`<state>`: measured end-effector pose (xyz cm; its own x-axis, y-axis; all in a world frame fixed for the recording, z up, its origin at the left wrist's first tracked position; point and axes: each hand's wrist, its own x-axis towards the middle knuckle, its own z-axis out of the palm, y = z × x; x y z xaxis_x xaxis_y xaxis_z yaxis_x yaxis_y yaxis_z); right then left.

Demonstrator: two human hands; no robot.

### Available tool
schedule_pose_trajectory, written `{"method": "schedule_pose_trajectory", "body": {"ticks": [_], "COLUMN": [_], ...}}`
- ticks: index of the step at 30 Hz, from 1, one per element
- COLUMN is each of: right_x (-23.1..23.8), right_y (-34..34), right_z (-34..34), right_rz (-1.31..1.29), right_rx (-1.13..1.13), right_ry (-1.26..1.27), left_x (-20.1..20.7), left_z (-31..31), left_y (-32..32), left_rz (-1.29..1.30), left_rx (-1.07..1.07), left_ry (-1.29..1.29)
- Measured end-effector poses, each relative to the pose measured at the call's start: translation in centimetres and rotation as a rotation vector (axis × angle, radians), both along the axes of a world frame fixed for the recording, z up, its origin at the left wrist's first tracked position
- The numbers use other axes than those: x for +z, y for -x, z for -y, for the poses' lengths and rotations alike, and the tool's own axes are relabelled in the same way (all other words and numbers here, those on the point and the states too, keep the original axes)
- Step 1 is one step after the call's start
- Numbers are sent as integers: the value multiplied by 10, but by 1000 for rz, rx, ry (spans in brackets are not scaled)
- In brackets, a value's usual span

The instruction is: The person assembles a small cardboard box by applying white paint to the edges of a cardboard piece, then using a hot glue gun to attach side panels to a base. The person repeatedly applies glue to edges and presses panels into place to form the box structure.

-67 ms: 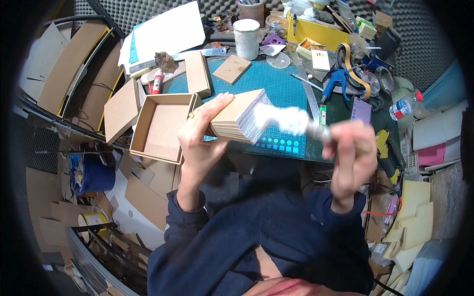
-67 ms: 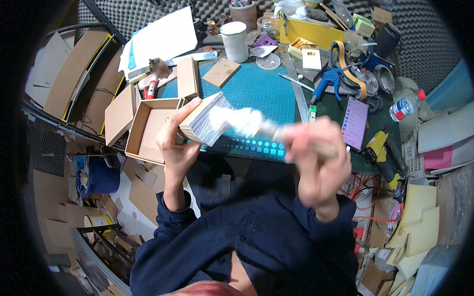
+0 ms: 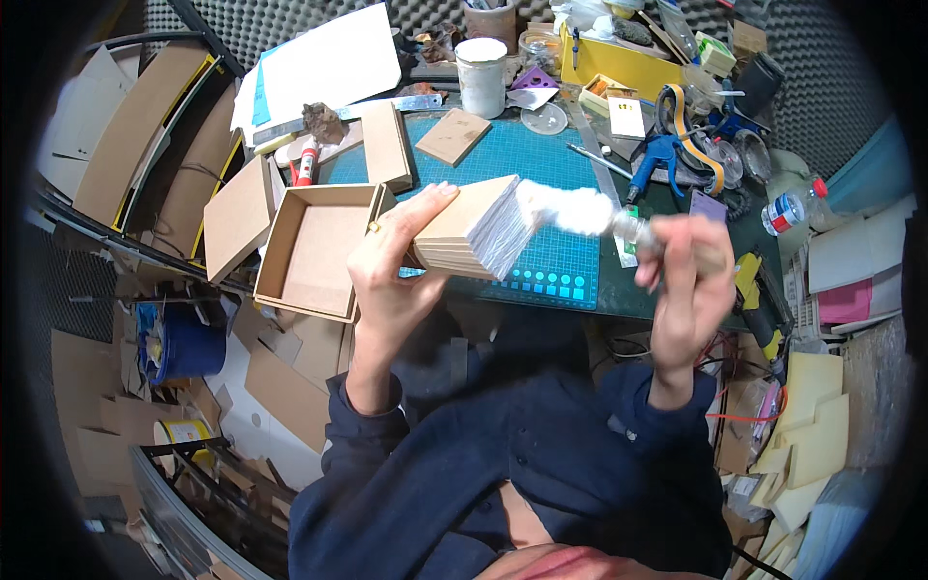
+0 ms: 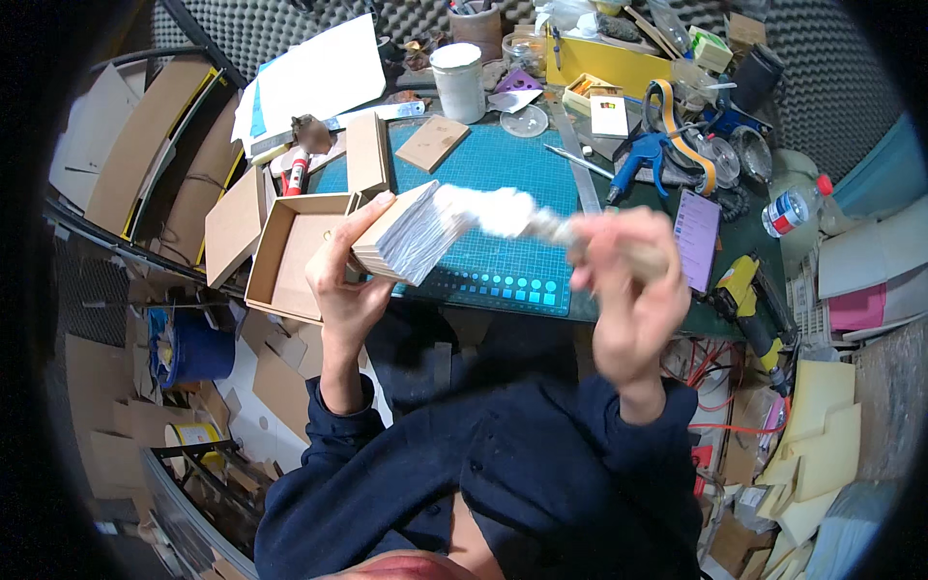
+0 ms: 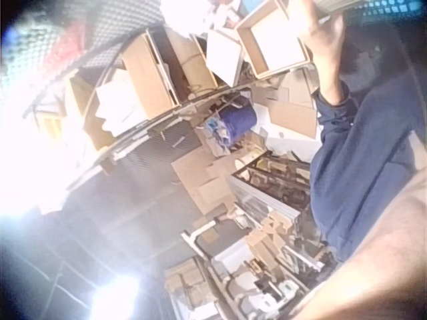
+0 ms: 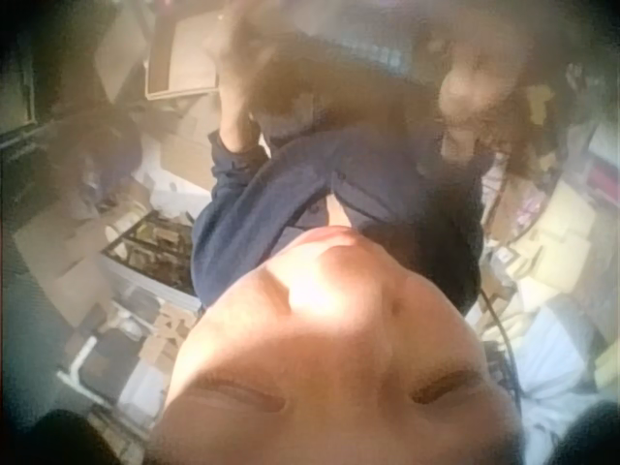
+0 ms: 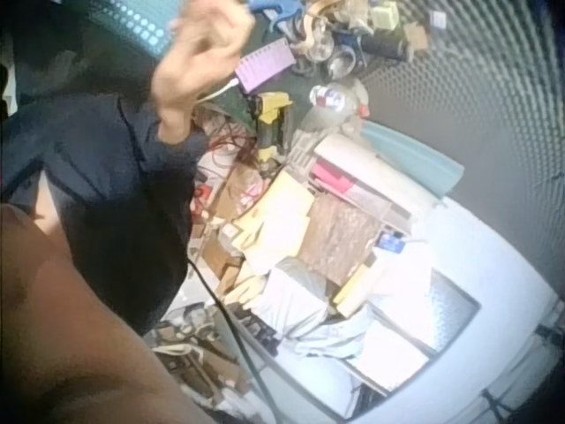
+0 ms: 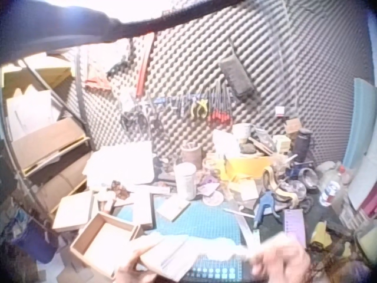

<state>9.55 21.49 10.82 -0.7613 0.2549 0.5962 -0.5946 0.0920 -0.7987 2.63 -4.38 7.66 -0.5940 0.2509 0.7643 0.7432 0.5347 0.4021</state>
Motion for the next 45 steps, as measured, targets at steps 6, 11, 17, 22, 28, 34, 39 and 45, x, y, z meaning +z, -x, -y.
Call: {"method": "schedule_pose_trajectory", "body": {"ticks": [6,11,17,22,28,34,39,45], "right_x": [-8,-5,-8,-9,-9,6,11,9], "right_y": [5,3,-13,-29,-10,0,13,17], "right_z": [-8,-11,7,26,22,16,16,20], "right_rz": [134,12,40,-103,-53,-82,-77,-79], "right_rx": [157,78,18,34,-146,22,-16,-112], "right_ry": [217,358,377,271,183,245,120,60], "left_x": [4,1,-13,-16,-8,0,0,-2], "left_z": [-3,-1,-7,-9,-12,-11,-10,-11], "left_y": [-3,-3,-3,0,-2,-1,0,0], "left_rz": [65,80,282,233,203,105,104,97], "left_rx": [-3,-39,-102,-127,-95,-85,-94,-81], "left_ry": [-69,-94,-286,-290,-270,-191,-166,-159]}}
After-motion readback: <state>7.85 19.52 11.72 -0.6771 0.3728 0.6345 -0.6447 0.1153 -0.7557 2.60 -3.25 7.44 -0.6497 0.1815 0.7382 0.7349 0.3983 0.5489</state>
